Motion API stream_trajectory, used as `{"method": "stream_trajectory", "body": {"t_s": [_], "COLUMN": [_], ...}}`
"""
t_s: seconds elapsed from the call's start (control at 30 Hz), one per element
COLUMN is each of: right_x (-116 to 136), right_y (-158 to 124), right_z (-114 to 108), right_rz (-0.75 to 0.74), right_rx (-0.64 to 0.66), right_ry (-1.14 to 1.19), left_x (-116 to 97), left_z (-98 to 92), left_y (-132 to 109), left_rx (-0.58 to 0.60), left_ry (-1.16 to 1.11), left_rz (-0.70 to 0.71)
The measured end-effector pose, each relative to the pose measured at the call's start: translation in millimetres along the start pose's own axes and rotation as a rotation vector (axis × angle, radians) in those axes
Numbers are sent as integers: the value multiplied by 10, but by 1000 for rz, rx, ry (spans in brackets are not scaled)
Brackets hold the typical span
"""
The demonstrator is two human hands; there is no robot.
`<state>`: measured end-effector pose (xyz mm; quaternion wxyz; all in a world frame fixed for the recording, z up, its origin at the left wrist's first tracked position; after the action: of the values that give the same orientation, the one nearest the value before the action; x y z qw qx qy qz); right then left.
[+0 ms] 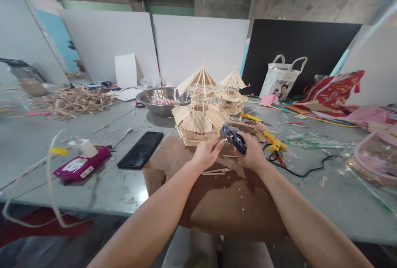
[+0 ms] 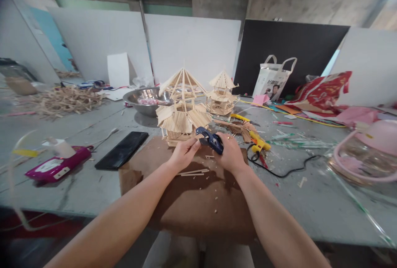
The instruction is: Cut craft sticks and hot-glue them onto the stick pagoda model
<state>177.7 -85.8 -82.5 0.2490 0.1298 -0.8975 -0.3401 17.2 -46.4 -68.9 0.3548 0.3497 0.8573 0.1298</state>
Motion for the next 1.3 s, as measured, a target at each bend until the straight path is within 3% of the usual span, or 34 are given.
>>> {"method": "stream_trajectory", "body": {"t_s": [0.87, 1.3], "right_x": [11, 40], "right_y": [8, 24], "right_z": [-46, -51], "right_rz": [59, 211], "right_rx": [89, 183], "right_ry": [-86, -145], "left_x": [19, -18], "left_z": [19, 7], "left_y": [16, 12], "left_rx": [23, -2], "left_ry": [-10, 137], "left_rz": [46, -69]}}
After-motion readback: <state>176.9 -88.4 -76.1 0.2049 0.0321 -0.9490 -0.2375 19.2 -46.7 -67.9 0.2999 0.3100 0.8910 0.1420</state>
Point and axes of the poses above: each hand's wrist, its own y-axis towards the middle knuckle, its own z-axis out of the palm, x = y × z, the point moved 2 cm from there along y, towards the middle knuckle, and after that the axes turned 6 degrees about y, right-handed, at the moved point
